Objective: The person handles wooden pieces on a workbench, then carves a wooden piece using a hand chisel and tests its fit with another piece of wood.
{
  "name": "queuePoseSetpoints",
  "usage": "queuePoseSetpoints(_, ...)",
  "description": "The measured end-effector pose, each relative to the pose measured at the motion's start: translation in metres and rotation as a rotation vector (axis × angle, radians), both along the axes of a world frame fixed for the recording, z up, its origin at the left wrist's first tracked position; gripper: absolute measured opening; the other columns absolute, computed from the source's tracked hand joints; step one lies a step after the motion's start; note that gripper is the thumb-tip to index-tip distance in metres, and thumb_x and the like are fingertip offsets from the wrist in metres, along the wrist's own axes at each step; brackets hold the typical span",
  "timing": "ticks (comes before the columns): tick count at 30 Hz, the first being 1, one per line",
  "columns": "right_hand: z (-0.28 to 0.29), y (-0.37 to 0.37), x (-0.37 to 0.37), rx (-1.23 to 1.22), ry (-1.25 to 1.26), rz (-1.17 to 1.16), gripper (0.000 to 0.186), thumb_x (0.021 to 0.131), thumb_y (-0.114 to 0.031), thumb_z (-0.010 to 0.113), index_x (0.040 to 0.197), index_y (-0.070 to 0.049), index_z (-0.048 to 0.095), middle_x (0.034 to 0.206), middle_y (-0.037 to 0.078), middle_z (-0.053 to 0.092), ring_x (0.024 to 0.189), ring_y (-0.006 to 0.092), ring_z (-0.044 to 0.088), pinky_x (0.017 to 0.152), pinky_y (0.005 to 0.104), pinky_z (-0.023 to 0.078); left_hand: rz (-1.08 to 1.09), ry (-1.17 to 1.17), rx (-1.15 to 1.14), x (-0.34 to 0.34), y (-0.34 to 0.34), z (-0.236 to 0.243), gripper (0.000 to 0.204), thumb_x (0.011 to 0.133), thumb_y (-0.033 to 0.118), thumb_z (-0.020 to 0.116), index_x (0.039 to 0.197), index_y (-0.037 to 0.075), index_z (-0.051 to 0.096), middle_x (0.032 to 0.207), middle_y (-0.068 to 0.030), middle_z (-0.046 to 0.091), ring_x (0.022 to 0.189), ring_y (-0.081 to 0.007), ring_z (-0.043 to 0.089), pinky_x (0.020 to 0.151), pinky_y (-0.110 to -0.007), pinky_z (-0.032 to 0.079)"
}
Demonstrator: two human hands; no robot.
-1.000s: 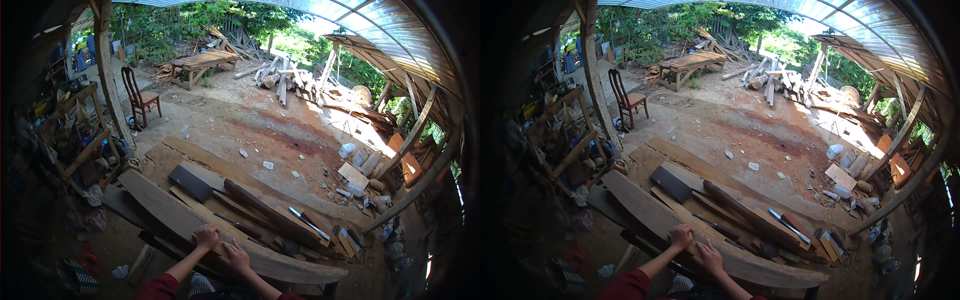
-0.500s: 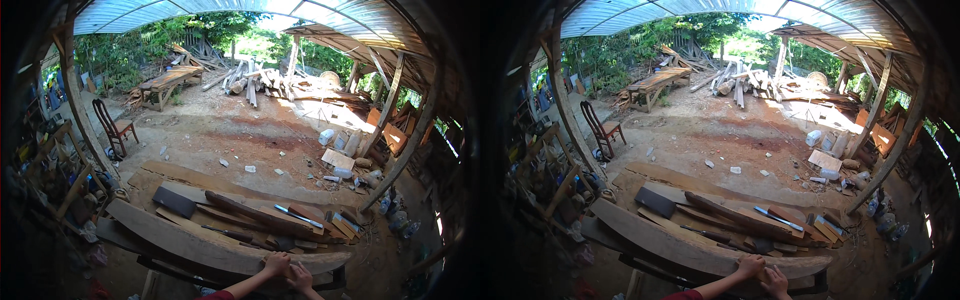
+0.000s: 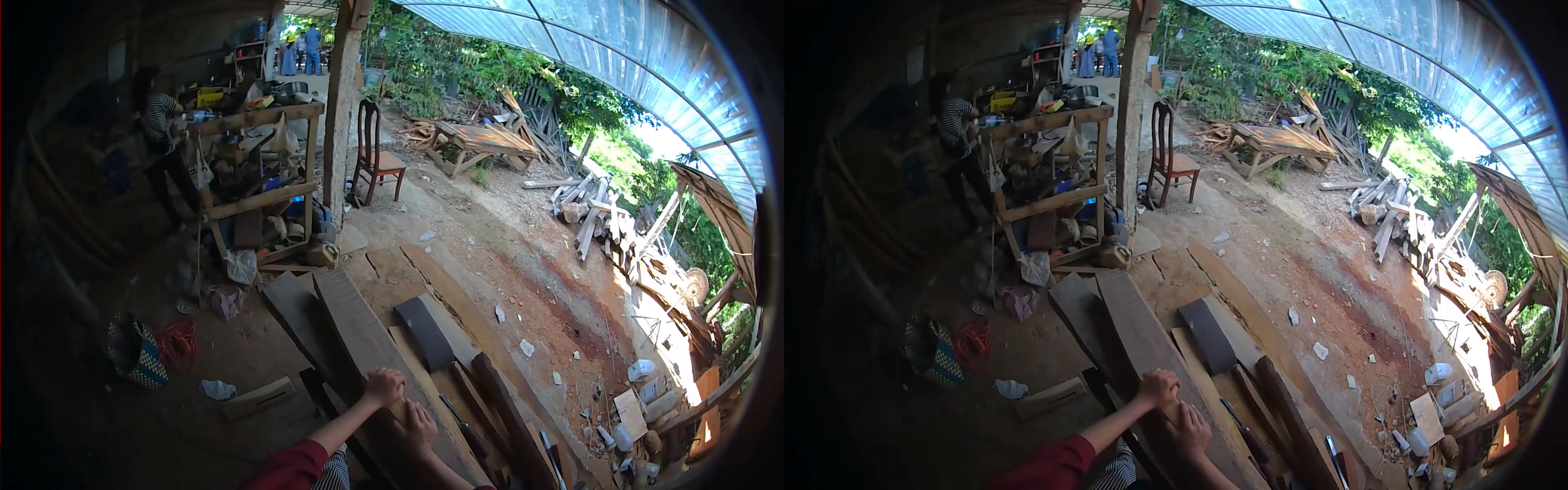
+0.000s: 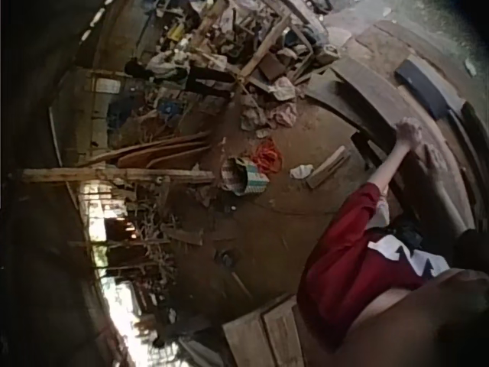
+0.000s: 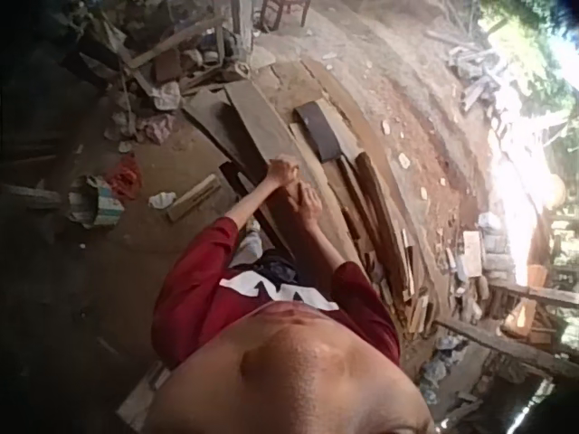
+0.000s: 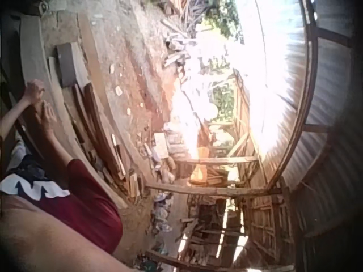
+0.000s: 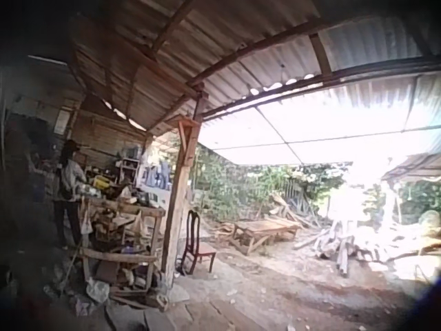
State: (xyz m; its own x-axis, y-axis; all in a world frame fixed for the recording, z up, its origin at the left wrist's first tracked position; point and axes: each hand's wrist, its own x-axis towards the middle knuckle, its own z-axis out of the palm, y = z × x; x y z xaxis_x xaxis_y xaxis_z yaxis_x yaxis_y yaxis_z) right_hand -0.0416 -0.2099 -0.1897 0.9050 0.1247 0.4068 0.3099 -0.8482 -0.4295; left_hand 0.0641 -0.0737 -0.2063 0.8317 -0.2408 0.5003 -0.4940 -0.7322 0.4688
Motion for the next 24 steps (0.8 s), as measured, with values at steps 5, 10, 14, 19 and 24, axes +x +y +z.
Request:
queuePoseSetpoints(5,0.007,0.023,0.035,0.056,0.068,0.016,0.056,0.074,-0.041,0.063,0.120,-0.009,0.052,0.116,0.012,0.057,0.112,0.0257,0.052,0.090,0.0366,0.043,0.028,0.056,0.066,0.043,0.021,-0.004,0.009,0.068,0.015,0.054,0.065,0.010,0.060,0.074,-0.0083,0.061,0.075,-0.0281,0.060,0.072,-0.040,0.046)
queuePoseSetpoints(10,0.007,-0.017,-0.010,0.098,0.193,0.011,0.059,0.076,-0.042,0.062,0.124,-0.010,0.050,0.120,0.013,0.055,0.118,0.0262,0.047,0.093,0.0368,0.041,-0.017,0.047,-0.006,0.000,-0.020,-0.002,0.008,0.070,0.013,0.054,0.066,0.010,0.061,0.074,-0.0081,0.061,0.077,-0.0269,0.060,0.075,-0.039,0.045)
queuePoseSetpoints(14,0.001,-0.088,-0.100,0.050,0.169,-0.098,0.060,0.075,-0.040,0.064,0.123,-0.006,0.049,0.122,0.014,0.053,0.116,0.0299,0.048,0.093,0.0385,0.040,-0.203,0.108,-0.092,-0.080,-0.107,-0.004,0.011,0.069,0.015,0.053,0.065,0.008,0.060,0.075,-0.0094,0.060,0.078,-0.0269,0.058,0.075,-0.037,0.044)
queuePoseSetpoints(19,0.004,-0.161,-0.251,0.002,0.196,-0.369,0.060,0.076,-0.036,0.064,0.125,-0.006,0.047,0.116,0.015,0.056,0.109,0.0315,0.052,0.090,0.0405,0.042,-0.594,0.132,0.039,-0.210,-0.221,0.002,0.009,0.069,0.019,0.056,0.066,0.011,0.061,0.074,-0.0042,0.059,0.076,-0.0208,0.058,0.075,-0.034,0.042)
queuePoseSetpoints(24,0.015,-0.192,-0.332,0.030,0.324,-0.518,0.058,0.084,-0.036,0.059,0.132,-0.007,0.042,0.123,0.018,0.050,0.113,0.0350,0.048,0.092,0.0424,0.040,-0.795,0.165,0.194,-0.273,-0.279,0.005,0.011,0.071,0.020,0.054,0.070,0.012,0.061,0.075,-0.0038,0.058,0.079,-0.0194,0.057,0.075,-0.033,0.040)
